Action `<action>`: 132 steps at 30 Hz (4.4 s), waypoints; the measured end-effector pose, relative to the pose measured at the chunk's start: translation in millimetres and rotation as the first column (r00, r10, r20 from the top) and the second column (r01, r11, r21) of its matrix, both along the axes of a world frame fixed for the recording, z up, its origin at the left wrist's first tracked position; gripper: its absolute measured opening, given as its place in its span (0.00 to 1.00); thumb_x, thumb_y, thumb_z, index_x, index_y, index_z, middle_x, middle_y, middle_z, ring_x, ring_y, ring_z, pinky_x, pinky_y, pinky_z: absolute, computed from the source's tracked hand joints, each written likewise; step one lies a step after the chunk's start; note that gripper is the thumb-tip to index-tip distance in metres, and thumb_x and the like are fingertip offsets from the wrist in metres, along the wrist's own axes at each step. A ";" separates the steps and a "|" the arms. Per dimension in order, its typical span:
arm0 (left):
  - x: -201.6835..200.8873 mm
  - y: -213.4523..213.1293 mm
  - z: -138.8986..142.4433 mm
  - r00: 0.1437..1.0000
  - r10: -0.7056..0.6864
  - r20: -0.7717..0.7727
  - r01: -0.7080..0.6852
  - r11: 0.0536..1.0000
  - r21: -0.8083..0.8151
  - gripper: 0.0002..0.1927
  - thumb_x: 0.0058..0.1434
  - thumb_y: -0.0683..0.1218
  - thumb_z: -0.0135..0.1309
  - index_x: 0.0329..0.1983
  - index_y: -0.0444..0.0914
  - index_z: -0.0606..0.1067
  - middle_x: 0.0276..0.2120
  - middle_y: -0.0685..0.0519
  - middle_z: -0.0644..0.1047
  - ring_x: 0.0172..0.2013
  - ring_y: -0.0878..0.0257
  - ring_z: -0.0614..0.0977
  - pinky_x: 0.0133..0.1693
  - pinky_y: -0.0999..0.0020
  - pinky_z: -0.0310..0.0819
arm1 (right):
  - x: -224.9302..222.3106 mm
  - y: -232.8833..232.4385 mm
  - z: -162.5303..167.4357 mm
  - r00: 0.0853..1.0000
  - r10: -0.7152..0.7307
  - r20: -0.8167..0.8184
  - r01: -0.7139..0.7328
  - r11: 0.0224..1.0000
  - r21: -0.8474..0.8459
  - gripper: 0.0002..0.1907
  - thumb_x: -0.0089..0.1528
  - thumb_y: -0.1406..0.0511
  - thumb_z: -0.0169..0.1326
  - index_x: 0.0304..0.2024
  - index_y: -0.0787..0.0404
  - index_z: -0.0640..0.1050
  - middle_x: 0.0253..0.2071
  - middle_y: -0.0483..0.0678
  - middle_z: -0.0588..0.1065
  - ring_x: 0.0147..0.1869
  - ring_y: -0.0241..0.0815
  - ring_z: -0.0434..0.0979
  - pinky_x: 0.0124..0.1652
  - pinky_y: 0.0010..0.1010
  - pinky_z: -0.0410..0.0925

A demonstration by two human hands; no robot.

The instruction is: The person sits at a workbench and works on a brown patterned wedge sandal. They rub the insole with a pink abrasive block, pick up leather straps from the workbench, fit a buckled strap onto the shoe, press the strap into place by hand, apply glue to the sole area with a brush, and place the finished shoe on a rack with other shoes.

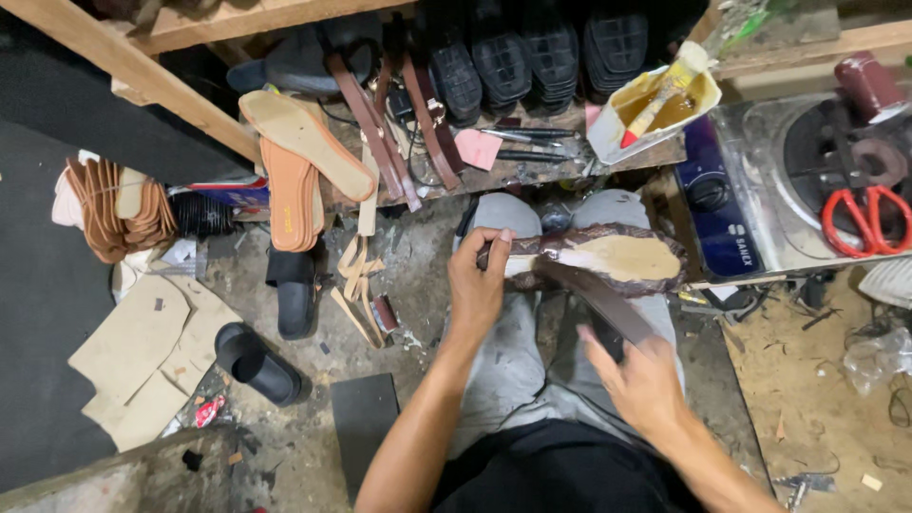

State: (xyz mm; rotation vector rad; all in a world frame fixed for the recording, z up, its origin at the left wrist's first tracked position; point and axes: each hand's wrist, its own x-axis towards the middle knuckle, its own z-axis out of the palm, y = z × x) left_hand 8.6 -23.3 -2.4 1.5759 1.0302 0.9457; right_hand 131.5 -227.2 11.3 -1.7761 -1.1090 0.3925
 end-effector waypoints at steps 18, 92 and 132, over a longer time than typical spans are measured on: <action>30.9 -26.1 51.4 0.817 -0.502 0.285 0.518 0.855 0.022 0.50 0.53 0.55 0.71 0.75 0.39 0.62 0.66 0.45 0.73 0.64 0.50 0.76 0.67 0.55 0.70 | 45.7 -69.8 -28.9 0.969 -0.078 -0.236 0.086 0.996 0.024 0.33 0.61 0.66 0.58 0.68 0.64 0.66 0.53 0.53 0.76 0.56 0.49 0.77 0.60 0.37 0.69; -69.1 158.8 -65.2 0.628 0.664 -0.405 -0.331 0.700 0.633 0.15 0.52 0.48 0.67 0.40 0.39 0.80 0.37 0.45 0.82 0.44 0.42 0.81 0.47 0.52 0.75 | 43.2 -24.8 -59.5 0.908 -0.178 -0.378 0.329 0.863 0.383 0.06 0.78 0.71 0.49 0.51 0.71 0.72 0.35 0.52 0.74 0.36 0.37 0.73 0.39 0.25 0.70; -72.8 -22.8 12.8 0.678 -0.166 0.716 0.628 0.637 -0.447 0.16 0.62 0.35 0.63 0.53 0.29 0.75 0.42 0.46 0.82 0.42 0.58 0.84 0.45 0.62 0.81 | -10.3 91.6 79.9 0.876 0.482 0.010 -0.482 0.874 0.063 0.26 0.51 0.66 0.67 0.53 0.61 0.81 0.52 0.51 0.80 0.52 0.44 0.81 0.51 0.31 0.73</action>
